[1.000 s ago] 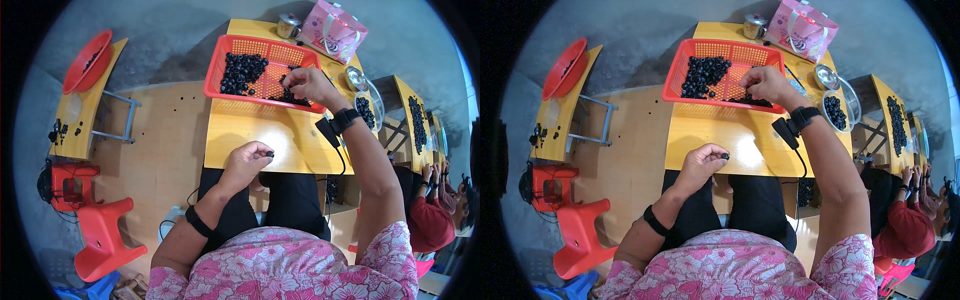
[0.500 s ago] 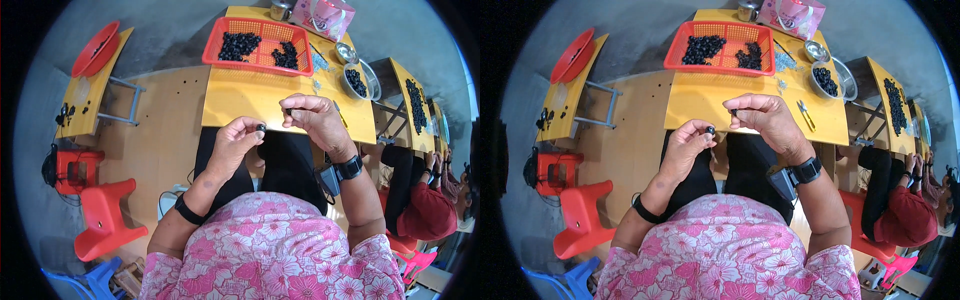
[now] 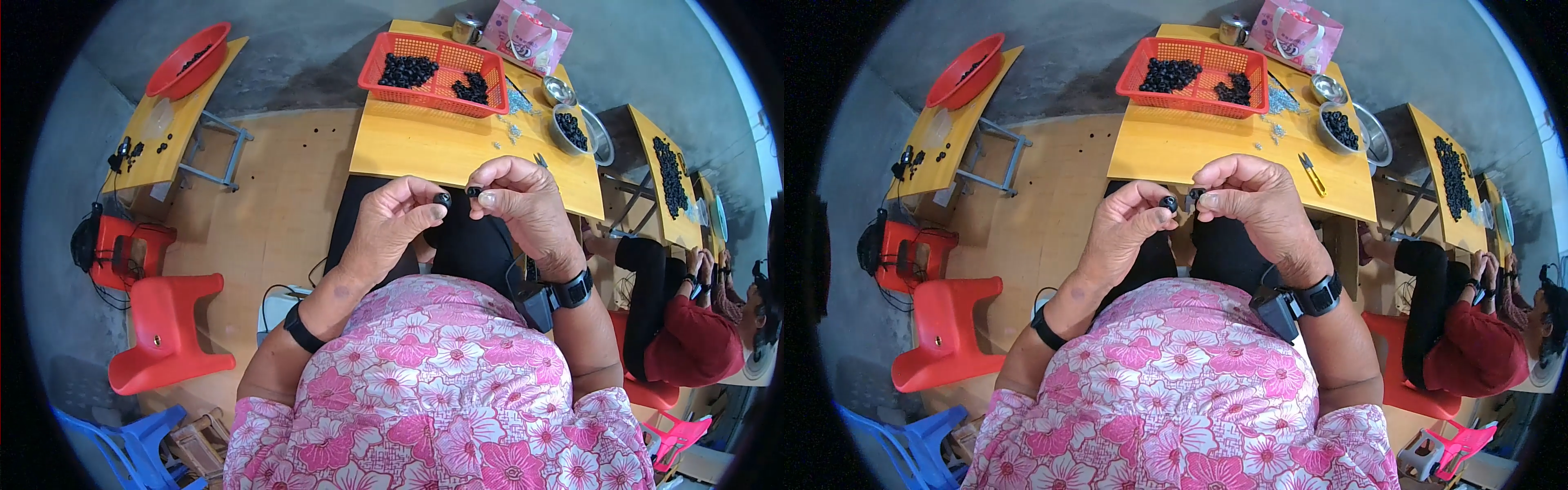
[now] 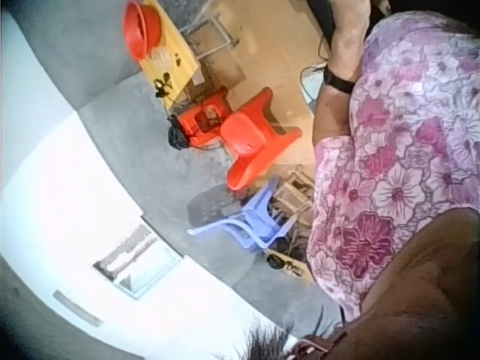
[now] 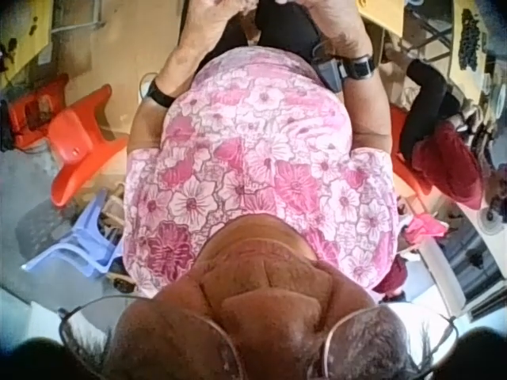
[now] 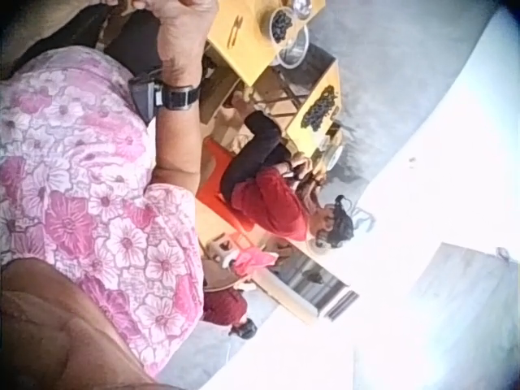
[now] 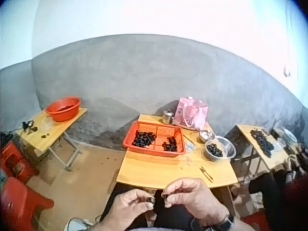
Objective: Inspecting and sorting small black plastic or rubber components into containers on a workshop table.
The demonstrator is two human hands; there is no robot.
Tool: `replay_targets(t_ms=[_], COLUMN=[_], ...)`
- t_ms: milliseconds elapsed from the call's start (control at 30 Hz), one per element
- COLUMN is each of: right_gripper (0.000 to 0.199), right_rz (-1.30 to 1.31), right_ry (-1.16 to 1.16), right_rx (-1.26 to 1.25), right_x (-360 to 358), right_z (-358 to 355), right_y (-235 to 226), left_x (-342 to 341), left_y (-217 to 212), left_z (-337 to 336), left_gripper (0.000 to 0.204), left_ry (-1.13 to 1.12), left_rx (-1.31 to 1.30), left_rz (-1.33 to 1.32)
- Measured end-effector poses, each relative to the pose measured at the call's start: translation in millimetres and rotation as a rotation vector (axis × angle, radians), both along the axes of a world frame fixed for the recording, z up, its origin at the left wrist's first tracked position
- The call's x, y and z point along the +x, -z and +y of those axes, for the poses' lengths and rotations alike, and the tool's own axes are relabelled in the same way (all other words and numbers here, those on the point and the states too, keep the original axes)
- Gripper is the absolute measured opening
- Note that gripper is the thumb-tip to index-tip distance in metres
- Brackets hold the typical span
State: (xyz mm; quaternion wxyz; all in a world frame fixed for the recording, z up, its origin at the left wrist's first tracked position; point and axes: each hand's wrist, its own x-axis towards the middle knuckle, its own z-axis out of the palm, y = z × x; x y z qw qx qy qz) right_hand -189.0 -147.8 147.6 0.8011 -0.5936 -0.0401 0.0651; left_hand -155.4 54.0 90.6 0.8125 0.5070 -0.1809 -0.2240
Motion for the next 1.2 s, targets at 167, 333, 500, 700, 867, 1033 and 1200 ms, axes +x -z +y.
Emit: replay_targets(t_ms=[167,333,500,700,867,1033,1200], right_gripper=[0.018,0.017,0.016,0.016,0.018,0.019,0.019], right_rz=[-0.098,-0.172,-0.248,-0.264,-0.279,-0.305,-0.328], right_ry=[0.029,0.028,0.01,0.01,0.001,0.02,0.013], right_rx=[-0.077,-0.236,-0.336,-0.342,-0.426,-0.478,-0.505], right_x=[-6,-9,-7,-7,-9,-8,-9], right_z=[7,15,24,23,23,23,24], right_y=[-17,-29,-28,-28,-26,-23,-23], left_x=[-4,-6,-5,-4,-5,-3,-4], left_y=[-11,-12,-13,-12,-13,-9,-8], left_z=[2,4,5,5,7,6,5], left_gripper=[0.016,0.016,0.018,0.019,0.018,0.017,0.016], left_ry=[-0.006,0.0,-0.005,0.008,0.002,-0.016,-0.1], left_rx=[0.035,-0.034,-0.041,-0.037,-0.011,0.033,0.074], left_rz=[-0.064,-0.114,-0.132,-0.143,-0.152,-0.177,-0.287])
